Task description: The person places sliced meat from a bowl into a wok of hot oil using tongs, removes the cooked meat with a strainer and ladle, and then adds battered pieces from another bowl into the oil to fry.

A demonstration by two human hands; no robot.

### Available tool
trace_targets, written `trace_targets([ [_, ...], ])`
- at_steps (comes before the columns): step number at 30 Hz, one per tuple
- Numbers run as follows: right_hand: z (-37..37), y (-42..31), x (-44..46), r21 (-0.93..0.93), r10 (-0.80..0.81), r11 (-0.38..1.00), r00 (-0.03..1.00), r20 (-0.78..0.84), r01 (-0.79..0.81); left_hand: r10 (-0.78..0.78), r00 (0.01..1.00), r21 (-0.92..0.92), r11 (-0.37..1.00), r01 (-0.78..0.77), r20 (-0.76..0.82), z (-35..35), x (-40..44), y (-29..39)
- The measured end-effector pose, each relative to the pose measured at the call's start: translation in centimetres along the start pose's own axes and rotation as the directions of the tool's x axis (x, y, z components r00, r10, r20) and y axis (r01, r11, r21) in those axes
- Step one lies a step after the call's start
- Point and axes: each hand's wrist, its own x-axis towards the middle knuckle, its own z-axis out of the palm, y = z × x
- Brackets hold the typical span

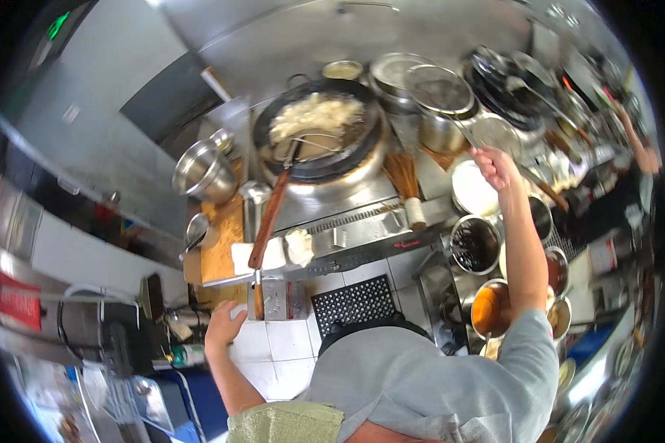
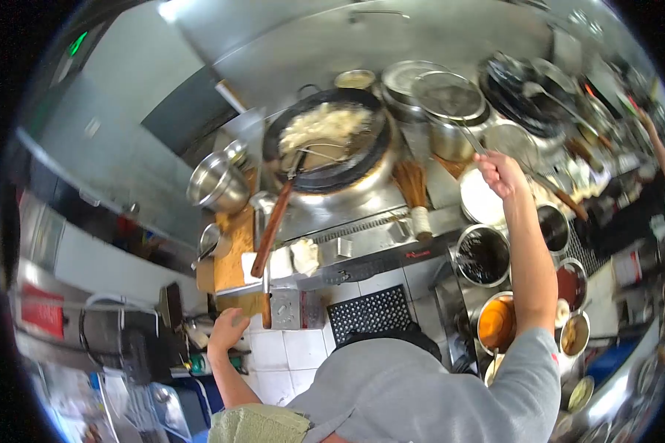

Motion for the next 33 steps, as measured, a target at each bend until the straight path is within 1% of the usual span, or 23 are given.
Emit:
trace_targets([
  [1,1.2,0.7,0.9,-0.073,0.001,0.997,1.000,-0.020,-0.003,0.041,0.998,0.006,0.999,-0.041,-0.050,0.0,-0.9,0.1],
  [4,10.5,2.9,0.5,-0.220,-0.229,0.959,0.945,-0.234,0.178,0.094,0.988,-0.102,0.989,-0.107,-0.125,-1.0,-2.3,1.9],
  [5,11.5,3.8,0.8,-0.271,-0.249,0.941,0.956,-0.155,0.201,0.133,0.971,-0.112,0.981,-0.157,-0.197,-0.8,-2.2,1.8],
  [6,12.7,4.2,0.9,-0.309,-0.214,0.933,0.975,-0.065,0.184,0.145,0.962,-0.139,0.974,-0.180,-0.231,-0.8,-2.1,1.9],
  [9,17.0,6.9,3.1,-0.498,-0.306,0.829,0.952,-0.026,0.253,0.179,0.933,-0.190,0.950,-0.246,-0.311,-1.1,-1.4,2.7],
  [12,20.4,7.4,5.0,-0.855,-0.277,0.439,0.947,0.164,0.277,0.266,0.918,-0.260,0.902,-0.345,-0.295,-1.1,-0.5,3.0],
  [13,22.5,7.8,5.2,-0.887,-0.277,0.390,0.950,0.144,0.248,0.268,0.928,-0.298,0.892,-0.341,-0.260,-0.8,-0.4,2.8],
  [14,24.0,8.1,5.7,-0.932,-0.244,0.291,0.959,0.145,0.215,0.273,0.935,-0.336,0.879,-0.338,-0.224,-0.4,-0.2,2.5],
  [15,25.2,8.4,6.3,-0.966,-0.209,0.187,0.968,0.138,0.178,0.280,0.942,-0.375,0.866,-0.331,-0.185,-0.1,0.0,1.8],
  [16,25.9,8.5,6.8,-0.987,-0.174,0.082,0.977,0.123,0.139,0.235,0.960,-0.491,0.826,-0.278,-0.149,0.7,0.4,0.3],
  [18,24.6,10.4,10.7,-0.928,-0.317,-0.240,0.881,0.352,0.285,0.163,0.985,-0.693,0.704,-0.153,-0.052,3.5,1.6,-3.6],
  [19,23.9,11.1,11.9,-0.856,-0.349,-0.403,0.810,0.471,0.324,0.096,0.994,-0.649,0.752,-0.111,-0.060,4.6,1.6,-5.6],
  [21,25.7,11.6,11.2,-0.907,-0.365,-0.351,0.858,0.360,0.232,-0.031,0.995,-0.547,0.837,-0.026,-0.094,6.9,1.3,-10.6],
  [23,29.4,11.9,8.2,-0.947,-0.390,-0.280,0.883,0.261,0.156,-0.228,0.968,-0.498,0.830,0.251,0.108,11.4,1.1,-17.9],
  [24,29.2,12.0,7.6,-0.935,-0.417,-0.298,0.855,0.307,0.190,-0.279,0.956,-0.389,0.874,0.291,0.089,14.1,0.1,-21.2],
  [25,28.9,11.9,7.1,-0.920,-0.440,-0.322,0.825,0.354,0.223,-0.256,0.965,-0.207,0.943,0.262,0.056,20.4,-0.3,-27.8],
  [26,28.6,11.6,6.8,-0.901,-0.457,-0.350,0.793,0.404,0.257,-0.217,0.955,-0.036,0.973,0.228,0.201,25.2,-1.4,-32.9],
  [27,28.4,11.2,6.8,-0.920,-0.440,-0.280,0.815,0.377,0.274,-0.264,0.815,0.099,0.963,0.249,0.515,24.3,-3.0,-31.6],
  [28,28.2,11.0,6.8,-0.935,-0.416,-0.207,0.839,0.351,0.289,-0.300,0.645,0.065,0.930,0.363,0.703,28.2,-4.3,-34.0],
  [29,27.8,11.1,6.7,-0.946,-0.385,-0.128,0.864,0.324,0.298,-0.347,0.570,-0.168,0.729,0.663,0.745,31.0,-7.0,-33.8],
  [30,27.5,11.4,6.7,-0.952,-0.351,-0.048,0.887,0.300,0.303,-0.390,0.490,-0.343,0.388,0.856,0.780,32.0,-9.4,-32.4],
  [31,27.3,11.8,7.1,-0.954,-0.288,0.153,0.935,0.206,0.257,-0.395,0.462,-0.335,0.349,0.875,0.795,33.2,-11.4,-32.2],
  [33,27.2,12.9,8.8,-0.857,-0.114,0.505,0.992,0.052,0.103,-0.341,0.495,-0.301,0.485,0.821,0.799,33.9,-12.8,-30.5],
])
